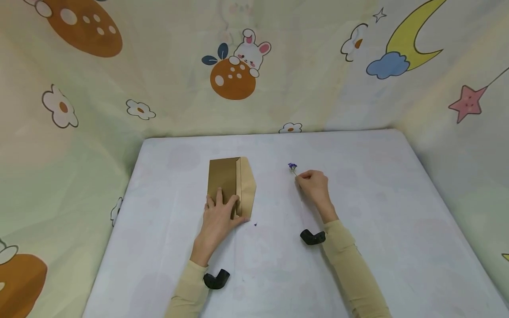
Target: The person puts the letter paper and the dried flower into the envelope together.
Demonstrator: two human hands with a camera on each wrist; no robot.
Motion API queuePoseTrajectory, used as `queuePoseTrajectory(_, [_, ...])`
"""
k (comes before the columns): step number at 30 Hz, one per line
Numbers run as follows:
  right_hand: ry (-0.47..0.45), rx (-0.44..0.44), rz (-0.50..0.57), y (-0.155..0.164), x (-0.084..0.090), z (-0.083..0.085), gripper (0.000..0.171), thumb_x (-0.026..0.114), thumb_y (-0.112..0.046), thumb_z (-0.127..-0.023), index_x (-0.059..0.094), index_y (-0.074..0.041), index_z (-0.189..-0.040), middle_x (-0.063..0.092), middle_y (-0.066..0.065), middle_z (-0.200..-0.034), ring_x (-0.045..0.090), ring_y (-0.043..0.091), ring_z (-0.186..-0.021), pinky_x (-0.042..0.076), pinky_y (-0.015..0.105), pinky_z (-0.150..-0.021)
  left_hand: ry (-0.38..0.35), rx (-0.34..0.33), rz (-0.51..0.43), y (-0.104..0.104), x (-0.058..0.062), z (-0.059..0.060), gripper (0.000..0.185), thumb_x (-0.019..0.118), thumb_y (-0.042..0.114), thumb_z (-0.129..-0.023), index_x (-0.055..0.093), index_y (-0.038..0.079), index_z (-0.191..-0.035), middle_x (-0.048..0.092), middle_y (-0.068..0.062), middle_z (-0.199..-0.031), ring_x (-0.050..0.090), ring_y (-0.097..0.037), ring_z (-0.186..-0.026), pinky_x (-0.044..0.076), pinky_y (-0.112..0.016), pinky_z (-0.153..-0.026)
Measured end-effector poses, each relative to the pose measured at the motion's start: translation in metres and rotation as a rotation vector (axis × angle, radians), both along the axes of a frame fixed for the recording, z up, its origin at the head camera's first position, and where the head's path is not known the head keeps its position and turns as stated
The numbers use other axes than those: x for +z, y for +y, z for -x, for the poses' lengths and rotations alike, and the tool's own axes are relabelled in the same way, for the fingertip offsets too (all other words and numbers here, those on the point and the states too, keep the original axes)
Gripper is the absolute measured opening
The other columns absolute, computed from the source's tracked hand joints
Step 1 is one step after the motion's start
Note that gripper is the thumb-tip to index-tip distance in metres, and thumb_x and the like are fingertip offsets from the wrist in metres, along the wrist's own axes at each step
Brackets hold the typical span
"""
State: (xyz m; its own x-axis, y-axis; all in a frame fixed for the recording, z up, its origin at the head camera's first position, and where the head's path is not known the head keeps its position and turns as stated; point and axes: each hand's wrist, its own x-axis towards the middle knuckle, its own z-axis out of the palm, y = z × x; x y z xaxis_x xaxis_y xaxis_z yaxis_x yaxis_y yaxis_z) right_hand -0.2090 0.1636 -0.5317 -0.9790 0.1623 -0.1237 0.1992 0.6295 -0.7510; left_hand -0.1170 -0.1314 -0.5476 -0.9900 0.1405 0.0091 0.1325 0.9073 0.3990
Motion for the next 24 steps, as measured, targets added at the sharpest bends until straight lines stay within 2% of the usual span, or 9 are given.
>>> queuePoseTrajectory(2, [-0.02, 0.005, 0.07, -0.004, 0.002, 0.0, 0.026, 0.069, -0.017, -0.092, 0.075, 0.005, -0.104, 0.076, 0.019, -0.091, 0.069, 0.019, -0.07, 0.053, 0.024, -0.061, -0.011, 0.002, -0.005, 0.0, 0.001, 0.0, 0.064, 0.083, 0.054, -0.081, 0.059, 0.021, -0.13, 0.032, -0.039, -0.157, 0.03, -0.076, -0.133, 0.037, -0.078, -0.103])
queuePoseTrajectory(8, [-0.079, 0.019, 0.21, -0.02, 0.005, -0.002, 0.026, 0.073, -0.016, -0.092, 0.074, 0.006, -0.105, 0.077, 0.02, -0.091, 0.067, 0.01, -0.06, 0.06, 0.028, -0.062, -0.029, 0.01, -0.018, 0.0, 0.003, 0.0, 0.067, 0.083, 0.056, -0.08, 0.058, 0.021, -0.131, 0.031, -0.038, -0.158, 0.029, -0.075, -0.135, 0.037, -0.077, -0.104])
queuePoseTrajectory(16, [-0.083, 0.082, 0.214, -0.048, 0.006, -0.004, 0.02, 0.073, -0.014, -0.091, 0.076, 0.004, -0.099, 0.076, 0.017, -0.084, 0.067, 0.01, -0.057, 0.059, 0.027, -0.06, -0.003, 0.014, 0.001, -0.001, 0.0, 0.002, 0.071, 0.081, 0.06, -0.08, 0.058, 0.02, -0.134, 0.033, -0.038, -0.157, 0.031, -0.074, -0.135, 0.04, -0.075, -0.103])
queuePoseTrajectory(24, [-0.093, 0.17, 0.27, -0.082, 0.01, -0.009, 0.016, 0.072, -0.012, -0.09, 0.077, 0.003, -0.093, 0.075, 0.017, -0.08, 0.067, 0.014, -0.059, 0.06, 0.031, -0.06, -0.009, 0.017, 0.01, -0.001, -0.002, 0.001, 0.071, 0.08, 0.061, -0.08, 0.058, 0.022, -0.135, 0.031, -0.037, -0.158, 0.03, -0.074, -0.136, 0.039, -0.075, -0.104])
